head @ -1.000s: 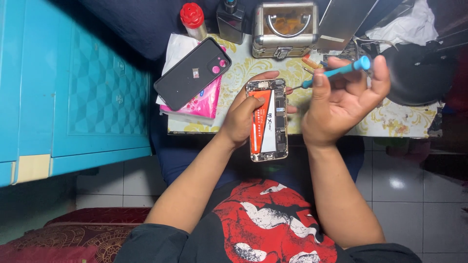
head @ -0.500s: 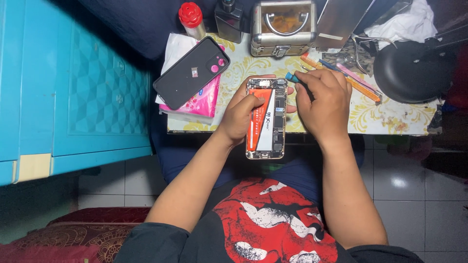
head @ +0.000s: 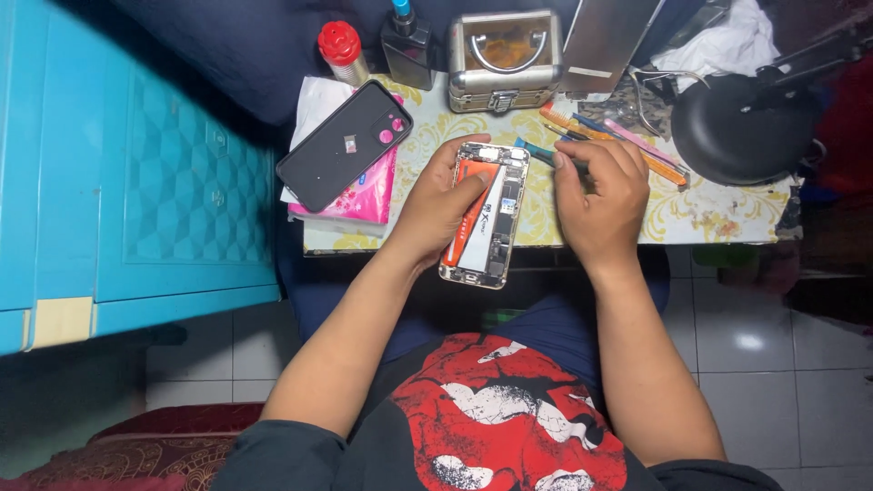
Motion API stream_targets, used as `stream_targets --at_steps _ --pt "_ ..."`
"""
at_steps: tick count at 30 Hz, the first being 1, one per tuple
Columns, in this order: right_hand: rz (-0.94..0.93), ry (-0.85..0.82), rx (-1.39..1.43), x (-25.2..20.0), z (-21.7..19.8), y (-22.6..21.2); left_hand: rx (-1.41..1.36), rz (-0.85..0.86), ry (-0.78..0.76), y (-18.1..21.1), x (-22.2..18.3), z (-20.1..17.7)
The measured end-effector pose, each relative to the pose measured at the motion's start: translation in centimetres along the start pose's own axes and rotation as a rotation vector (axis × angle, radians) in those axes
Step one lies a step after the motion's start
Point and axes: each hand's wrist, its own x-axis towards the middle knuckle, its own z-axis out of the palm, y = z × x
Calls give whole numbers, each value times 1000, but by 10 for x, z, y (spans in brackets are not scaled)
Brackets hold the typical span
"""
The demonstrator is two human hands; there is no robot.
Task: Disassembling a smartphone to repair or replace internal components using a precision screwdriver.
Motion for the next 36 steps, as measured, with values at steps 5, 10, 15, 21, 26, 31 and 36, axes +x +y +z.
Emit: stream_targets --at_steps 5,10,15,21,26,31,36 --pt "-5 -3 -96 -2 1 3 644 47 0 20 14 5" --pt "21 -10 -165 -1 -1 0 1046 80 -66 34 29 6" --pt "32 -44 -203 -1 -2 -1 1279 203 -179 37 35 4" --pt "29 -54 -201 0 -3 -3 1368 289 -215 58 7 27" --pt "25 -42 -197 0 -5 -5 1380 356 -151 49 2 22" --pt "30 -42 -208 0 -3 -5 1478 396 -86 39 -1 16" --pt "-68 -81 -189 4 -6 -14 1486 434 -49 36 -4 14"
